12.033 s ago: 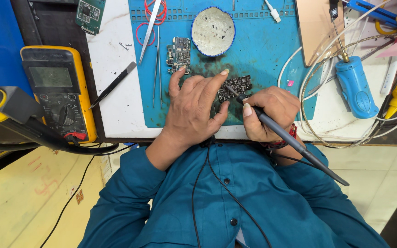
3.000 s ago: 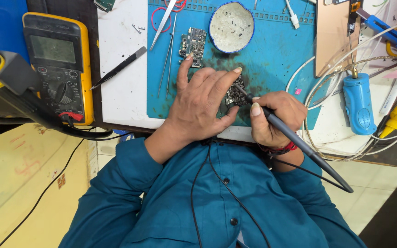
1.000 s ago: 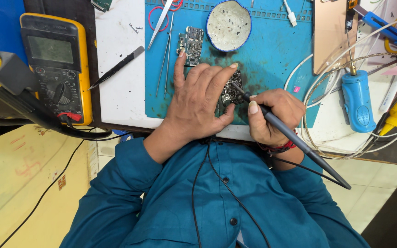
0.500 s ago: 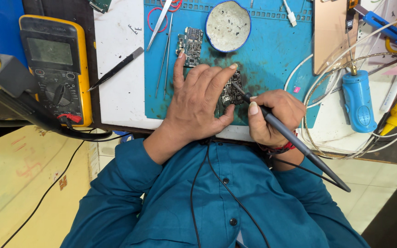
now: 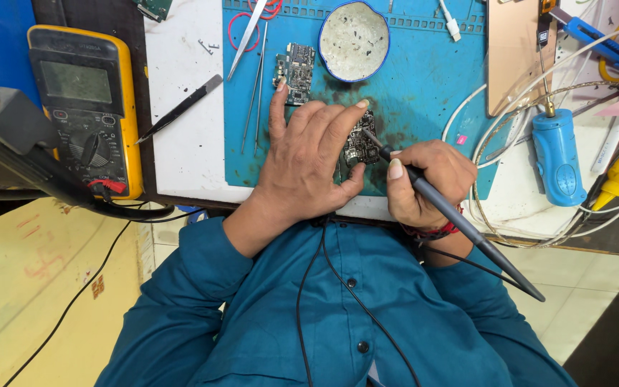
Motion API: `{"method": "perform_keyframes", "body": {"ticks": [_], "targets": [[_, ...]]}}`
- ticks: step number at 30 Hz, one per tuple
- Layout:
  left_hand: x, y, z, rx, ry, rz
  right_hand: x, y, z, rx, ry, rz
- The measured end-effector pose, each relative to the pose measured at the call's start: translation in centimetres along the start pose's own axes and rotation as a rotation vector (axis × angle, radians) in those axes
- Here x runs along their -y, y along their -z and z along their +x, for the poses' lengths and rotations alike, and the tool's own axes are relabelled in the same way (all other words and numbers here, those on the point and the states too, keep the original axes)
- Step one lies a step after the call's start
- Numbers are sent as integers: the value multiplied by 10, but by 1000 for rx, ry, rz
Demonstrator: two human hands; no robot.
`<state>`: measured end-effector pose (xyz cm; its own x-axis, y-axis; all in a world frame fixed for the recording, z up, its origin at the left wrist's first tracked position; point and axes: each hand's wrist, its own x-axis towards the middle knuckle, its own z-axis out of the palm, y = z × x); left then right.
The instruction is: The person solders components on a small circuit board at an electronics workbench, holding the board steady with one hand while applying a soldering iron to its contacts. They reposition the board, use a metal file-like tool to hold or adjust it, and continue soldering different points on the board.
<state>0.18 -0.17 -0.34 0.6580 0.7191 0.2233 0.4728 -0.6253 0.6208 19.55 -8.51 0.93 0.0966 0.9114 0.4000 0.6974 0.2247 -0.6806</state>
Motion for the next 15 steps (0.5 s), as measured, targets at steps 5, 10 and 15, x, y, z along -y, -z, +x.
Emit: {"method": "perform_keyframes", "body": {"ticks": [5, 10, 15], "targets": [[0, 0, 0, 0, -3, 1, 2, 0, 1, 19, 13, -3], [0, 0, 0, -2, -3, 7, 1, -1, 0, -5, 11, -9], [-1, 0, 0, 2, 5, 4, 1, 0, -2, -2, 7, -30]]}}
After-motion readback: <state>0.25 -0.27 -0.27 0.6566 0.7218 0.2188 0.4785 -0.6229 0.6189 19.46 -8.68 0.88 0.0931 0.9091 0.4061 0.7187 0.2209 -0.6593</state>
